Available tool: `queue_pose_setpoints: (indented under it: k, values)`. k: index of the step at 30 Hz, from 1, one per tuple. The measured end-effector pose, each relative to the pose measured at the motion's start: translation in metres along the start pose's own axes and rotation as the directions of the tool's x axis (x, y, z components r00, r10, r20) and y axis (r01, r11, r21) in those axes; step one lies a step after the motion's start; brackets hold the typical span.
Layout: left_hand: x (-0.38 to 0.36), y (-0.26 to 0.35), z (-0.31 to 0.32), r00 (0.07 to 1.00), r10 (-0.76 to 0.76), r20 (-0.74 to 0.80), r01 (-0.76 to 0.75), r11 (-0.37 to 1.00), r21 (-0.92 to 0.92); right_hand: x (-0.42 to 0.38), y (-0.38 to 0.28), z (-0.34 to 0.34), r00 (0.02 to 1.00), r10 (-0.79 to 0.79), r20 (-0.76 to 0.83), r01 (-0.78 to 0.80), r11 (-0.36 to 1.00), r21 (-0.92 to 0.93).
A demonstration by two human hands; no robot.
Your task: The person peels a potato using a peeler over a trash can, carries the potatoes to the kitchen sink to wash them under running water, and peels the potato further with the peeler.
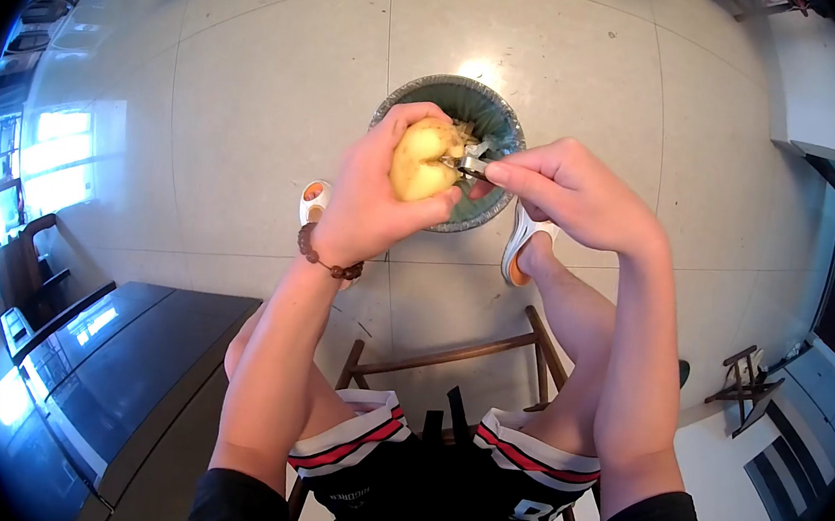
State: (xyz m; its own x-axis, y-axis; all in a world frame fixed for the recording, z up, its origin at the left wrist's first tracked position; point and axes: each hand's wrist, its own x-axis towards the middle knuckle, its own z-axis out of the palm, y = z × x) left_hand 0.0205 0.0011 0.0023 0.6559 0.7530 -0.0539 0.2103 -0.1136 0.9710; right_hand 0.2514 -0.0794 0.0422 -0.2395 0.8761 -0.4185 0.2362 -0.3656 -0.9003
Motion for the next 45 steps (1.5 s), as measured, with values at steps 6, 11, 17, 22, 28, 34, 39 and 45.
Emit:
queue_pose_setpoints:
  k: [6,11,17,22,28,34,39,45]
  values:
    - [-0.001,0.005,0.002,0.997,-0.065,0.041,0.073,0.975,-0.211,-0.002,-0.004,-0.004,1.000,-0.002,0.022,0.001,1.000,0.030]
    - [0.001,0.008,0.004,0.997,-0.079,0.021,0.082,0.987,-0.141,-0.002,-0.005,-0.009,1.000,0.027,0.009,-0.027,0.999,-0.047]
    - [-0.003,-0.003,0.007,0.997,0.017,-0.079,-0.017,1.000,-0.006,-0.004,-0.007,-0.005,0.999,0.016,-0.030,-0.019,0.995,-0.100]
    - [-0.007,0.001,0.005,0.969,0.189,-0.159,-0.146,0.958,0.248,-0.004,-0.005,0.000,0.999,0.010,-0.036,-0.013,0.995,-0.098]
    - [-0.007,0.002,0.001,0.944,0.287,-0.166,-0.197,0.888,0.415,-0.003,-0.006,-0.002,0.998,0.055,-0.018,-0.057,0.993,-0.105]
    - [-0.003,0.000,-0.003,0.938,0.260,-0.230,-0.153,0.904,0.398,-0.003,-0.018,0.001,0.995,0.096,0.023,-0.097,0.994,0.059]
    - [-0.004,-0.001,-0.002,0.929,0.294,-0.224,-0.169,0.877,0.451,0.005,-0.010,0.004,0.999,0.043,0.019,-0.043,0.999,-0.004]
    - [-0.007,0.000,-0.001,0.925,0.310,-0.220,-0.148,0.827,0.543,0.004,-0.009,0.007,0.999,0.051,0.011,-0.050,0.998,-0.032]
